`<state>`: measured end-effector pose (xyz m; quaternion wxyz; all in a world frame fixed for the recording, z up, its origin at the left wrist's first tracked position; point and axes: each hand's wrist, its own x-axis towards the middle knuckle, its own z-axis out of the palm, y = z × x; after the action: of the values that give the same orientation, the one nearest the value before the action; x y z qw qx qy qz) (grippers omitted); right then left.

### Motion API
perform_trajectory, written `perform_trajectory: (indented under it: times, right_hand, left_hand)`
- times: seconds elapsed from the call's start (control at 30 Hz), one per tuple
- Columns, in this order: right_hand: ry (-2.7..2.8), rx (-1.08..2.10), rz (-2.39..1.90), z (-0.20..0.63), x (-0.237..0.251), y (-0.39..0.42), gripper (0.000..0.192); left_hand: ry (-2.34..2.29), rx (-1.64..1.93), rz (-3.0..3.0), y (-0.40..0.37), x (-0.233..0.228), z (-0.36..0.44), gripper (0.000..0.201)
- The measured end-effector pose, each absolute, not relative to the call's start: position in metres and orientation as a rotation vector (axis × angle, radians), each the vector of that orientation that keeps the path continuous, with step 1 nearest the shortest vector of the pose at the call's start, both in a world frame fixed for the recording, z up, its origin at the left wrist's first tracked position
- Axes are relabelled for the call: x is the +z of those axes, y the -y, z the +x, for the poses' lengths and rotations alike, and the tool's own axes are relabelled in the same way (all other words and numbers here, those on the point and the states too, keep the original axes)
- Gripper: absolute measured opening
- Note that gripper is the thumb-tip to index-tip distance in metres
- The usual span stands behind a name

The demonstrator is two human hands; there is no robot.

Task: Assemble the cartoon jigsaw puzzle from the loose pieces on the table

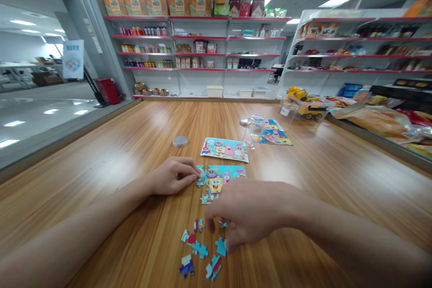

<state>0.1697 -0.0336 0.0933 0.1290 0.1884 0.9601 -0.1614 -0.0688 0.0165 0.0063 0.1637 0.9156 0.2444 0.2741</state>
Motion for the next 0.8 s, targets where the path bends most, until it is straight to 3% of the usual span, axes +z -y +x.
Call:
perform_trajectory:
  times: [0.43,0.57,0.7,0.8]
  right_hand:
    - [-2.770,-0.319,0.483,0.161,0.082,0.047,0.010]
    - [-2.815,-0.995,0.366,0.166,0.073,0.021,0.014]
    - [-3.122,-1.548,1.024,0.169,0.044,-0.020,0.012]
    - [-2.938,-1.879,1.368,0.170,0.019,-0.039,0.021]
  left_hand:
    - [-0.697,0.769,2.594,-0.015,0.007,-0.069,0.020]
    - [-0.685,0.750,2.607,-0.014,0.008,-0.067,0.021]
    - [-0.691,0.708,2.646,-0.011,0.010,-0.064,0.022]
    - [-0.682,0.707,2.647,-0.010,0.009,-0.062,0.022]
